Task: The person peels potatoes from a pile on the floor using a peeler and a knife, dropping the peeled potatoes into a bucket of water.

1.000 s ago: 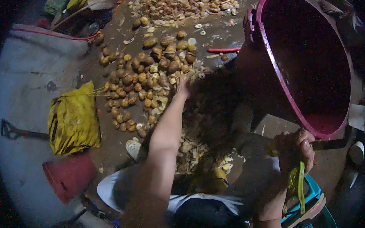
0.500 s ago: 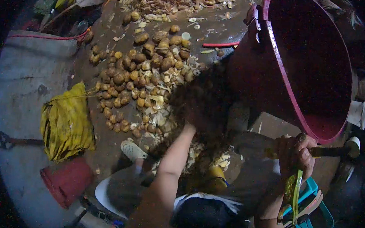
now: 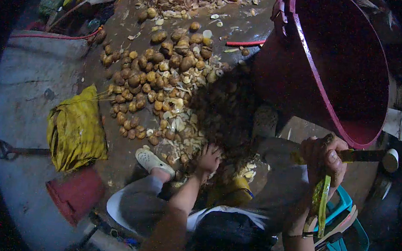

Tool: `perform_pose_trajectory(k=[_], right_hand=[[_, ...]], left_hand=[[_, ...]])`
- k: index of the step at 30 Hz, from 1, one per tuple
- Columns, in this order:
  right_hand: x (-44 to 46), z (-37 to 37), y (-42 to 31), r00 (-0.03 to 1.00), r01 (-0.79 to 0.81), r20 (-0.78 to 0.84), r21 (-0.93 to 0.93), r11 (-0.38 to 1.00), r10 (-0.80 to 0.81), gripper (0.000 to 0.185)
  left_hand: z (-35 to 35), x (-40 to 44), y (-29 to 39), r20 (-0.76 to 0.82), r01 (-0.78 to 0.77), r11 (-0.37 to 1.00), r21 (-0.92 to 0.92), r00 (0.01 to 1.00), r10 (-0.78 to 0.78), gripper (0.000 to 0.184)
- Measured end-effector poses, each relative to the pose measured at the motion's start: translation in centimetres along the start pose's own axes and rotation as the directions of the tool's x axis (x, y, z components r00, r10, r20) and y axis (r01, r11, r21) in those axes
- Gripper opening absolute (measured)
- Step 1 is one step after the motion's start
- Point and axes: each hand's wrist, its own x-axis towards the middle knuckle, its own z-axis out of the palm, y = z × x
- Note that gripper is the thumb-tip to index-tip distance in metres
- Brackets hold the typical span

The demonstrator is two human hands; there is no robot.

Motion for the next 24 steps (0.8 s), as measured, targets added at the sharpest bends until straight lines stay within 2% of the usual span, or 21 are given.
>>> perform_pose_trajectory(k=[1,2,3,4,6,7,9,10,11,13,15,16,17,18,19,22,24], right_hand=[[-0.1,-0.1,0.2,0.999,0.004,-0.047,0.002,1.0,-0.004,0.027],[-0.1,-0.2,0.3,0.996,0.008,-0.094,0.004,1.0,-0.008,0.027],[0.2,0.7,0.0,0.997,0.034,-0.063,0.009,0.999,-0.033,0.027],[0.4,1.2,-0.1,0.998,0.046,-0.05,0.011,0.999,-0.046,0.027],[0.8,1.8,-0.2,0.997,0.055,-0.061,-0.015,0.998,-0.056,0.027],[1.1,2.1,-0.4,0.996,0.049,-0.072,-0.029,0.998,-0.051,0.027],[1.8,2.9,-0.8,0.999,0.016,-0.043,-0.06,0.998,-0.019,0.028],[2.0,3.0,-1.1,1.0,-0.002,-0.024,-0.071,0.997,0.001,0.028],[2.2,3.0,-1.4,1.0,-0.021,-0.004,-0.084,0.996,0.021,0.028],[2.0,3.1,-1.8,0.986,-0.138,-0.102,-0.072,0.988,0.13,0.027],[2.3,3.2,-2.0,0.98,-0.165,-0.125,-0.054,0.985,0.158,0.029],[3.1,3.4,-2.2,0.987,-0.146,-0.08,-0.071,0.987,0.14,0.03],[2.9,3.5,-2.3,0.993,-0.114,-0.031,-0.082,0.99,0.112,0.031],[2.8,3.6,-2.1,0.994,-0.091,-0.069,-0.1,0.991,0.085,0.031],[2.7,3.6,-2.1,0.995,-0.086,-0.062,-0.095,0.992,0.08,0.031],[2.5,3.2,-2.1,0.995,-0.094,-0.031,-0.09,0.991,0.092,0.032],[2.6,3.2,-2.2,0.996,-0.093,-0.012,0.005,0.996,0.093,0.032]], left_hand=[[-1.1,0.4,0.0,-0.001,0.0,1.0,-0.001,1.0,0.0,0.054],[-2.1,1.1,-0.2,0.097,0.062,0.996,-0.063,0.994,-0.056,0.054],[-3.6,1.9,0.0,0.201,0.131,0.984,-0.119,0.974,-0.105,0.053],[-5.5,2.9,0.6,0.202,0.13,0.985,-0.117,0.974,-0.105,0.053],[-8.6,4.2,2.0,0.356,-0.003,0.99,0.143,0.933,-0.049,0.05],[-6.8,4.4,1.1,0.361,-0.002,0.99,0.142,0.931,-0.05,0.05],[-1.4,5.0,-1.7,0.219,-0.225,0.966,0.125,0.956,0.194,0.049],[-3.1,5.5,-0.7,0.224,-0.225,0.967,0.12,0.955,0.195,0.049],[-4.9,6.1,-0.1,0.298,-0.008,0.996,-0.089,0.954,0.034,0.049],[-4.5,5.9,-1.5,0.406,0.231,0.935,-0.27,0.908,-0.107,0.048],[0.2,5.5,-6.0,0.178,0.337,0.713,-0.615,0.94,-0.29,0.053],[-2.6,5.0,-4.8,0.179,0.342,0.711,-0.614,0.938,-0.296,0.053],[-5.4,3.9,-3.5,0.254,0.394,0.432,-0.811,0.903,-0.346,0.055],[-7.6,3.3,-2.7,0.338,0.397,0.101,-0.912,0.869,-0.363,0.057],[-8.5,2.8,-2.8,0.329,0.391,0.105,-0.915,0.87,-0.368,0.057],[-9.6,0.7,-4.5,0.409,0.417,-0.019,-0.909,0.881,-0.24,0.055],[-9.4,0.0,-5.6,0.486,0.428,-0.323,-0.844,0.865,-0.124,0.051]])
